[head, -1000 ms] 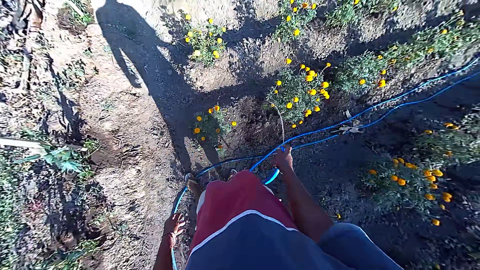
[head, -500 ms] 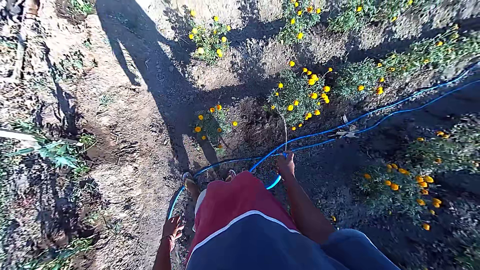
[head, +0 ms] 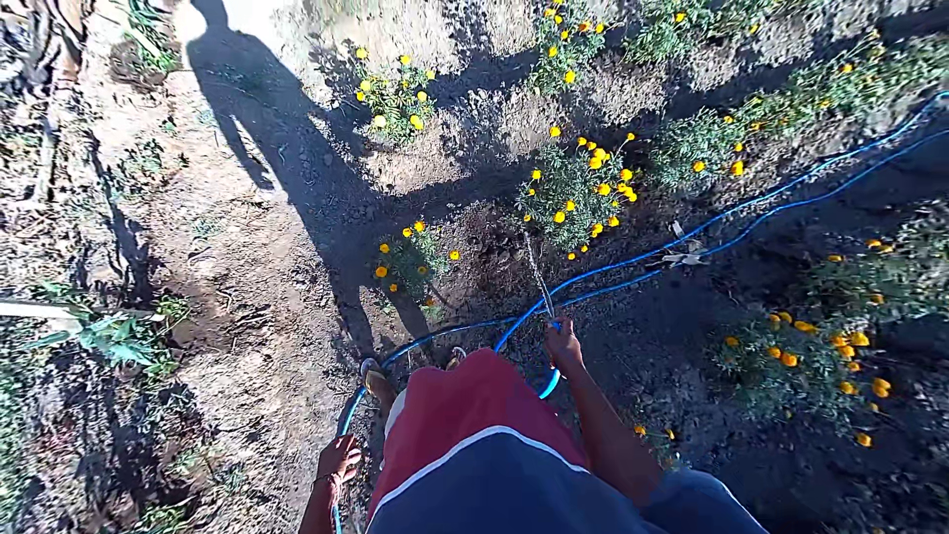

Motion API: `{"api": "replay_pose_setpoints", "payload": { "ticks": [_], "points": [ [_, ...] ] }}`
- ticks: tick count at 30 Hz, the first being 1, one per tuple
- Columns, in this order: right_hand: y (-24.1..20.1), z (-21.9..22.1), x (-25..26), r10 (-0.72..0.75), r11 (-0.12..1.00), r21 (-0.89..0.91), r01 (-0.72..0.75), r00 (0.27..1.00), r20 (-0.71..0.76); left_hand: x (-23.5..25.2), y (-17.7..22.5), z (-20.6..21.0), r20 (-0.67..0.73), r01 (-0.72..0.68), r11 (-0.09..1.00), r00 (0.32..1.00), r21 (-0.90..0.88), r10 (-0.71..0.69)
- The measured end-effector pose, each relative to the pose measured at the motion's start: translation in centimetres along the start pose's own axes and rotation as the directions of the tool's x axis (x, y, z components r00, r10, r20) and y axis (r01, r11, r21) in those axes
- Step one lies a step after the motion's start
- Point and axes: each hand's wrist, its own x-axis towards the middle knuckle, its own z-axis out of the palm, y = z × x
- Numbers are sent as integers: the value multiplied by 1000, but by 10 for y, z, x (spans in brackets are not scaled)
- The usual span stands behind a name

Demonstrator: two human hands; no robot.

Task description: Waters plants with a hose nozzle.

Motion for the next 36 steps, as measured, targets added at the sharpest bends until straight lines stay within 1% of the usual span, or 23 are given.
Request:
{"api": "replay_pose_setpoints", "payload": {
  "ticks": [5, 7, 10, 14, 17, 22, 26, 31, 32, 34, 36],
  "points": [
    [12, -5, -8, -10, 1000, -19, 10, 1000, 20, 2, 7, -2, 6, -20, 999, 1000, 30, 20],
    [18, -5, -9, -23, 999, -26, 24, 998, 51, 1, 10, -1, -1, -30, 999, 1000, 35, 30],
    [32, -6, -10, -23, 1000, 16, 22, 997, 69, -2, 15, -1, -2, -39, 998, 999, 43, 39],
    [49, -11, -8, 32, 989, 146, -28, 999, -22, 1, 17, -2, 2, -36, 998, 999, 59, 36],
    [53, -18, -11, 62, 971, 235, -38, 993, -98, 1, 16, 0, 5, -46, 996, 999, 75, 46],
    [59, -17, -5, 48, 964, 264, -9, 989, -142, -5, 22, 7, 14, -70, 994, 998, 88, 69],
    [57, -12, -6, 71, 963, 268, -34, 989, -131, -5, 23, 9, 10, -82, 993, 997, 82, 81],
    [55, -8, -9, 66, 964, 265, -29, 989, -133, -15, 31, 8, 6, -80, 984, 997, 161, 80],
    [55, -8, -10, 70, 963, 269, -33, 989, -130, -10, 28, 7, 13, -92, 981, 996, 173, 91],
    [54, -7, -11, 74, 964, 262, -41, 990, -119, 16, 14, 3, 25, -135, 975, 991, 178, 132],
    [54, -7, -12, 83, 965, 255, -53, 991, -107, 32, 10, 0, 49, -132, 972, 991, 194, 124]
  ]
}}
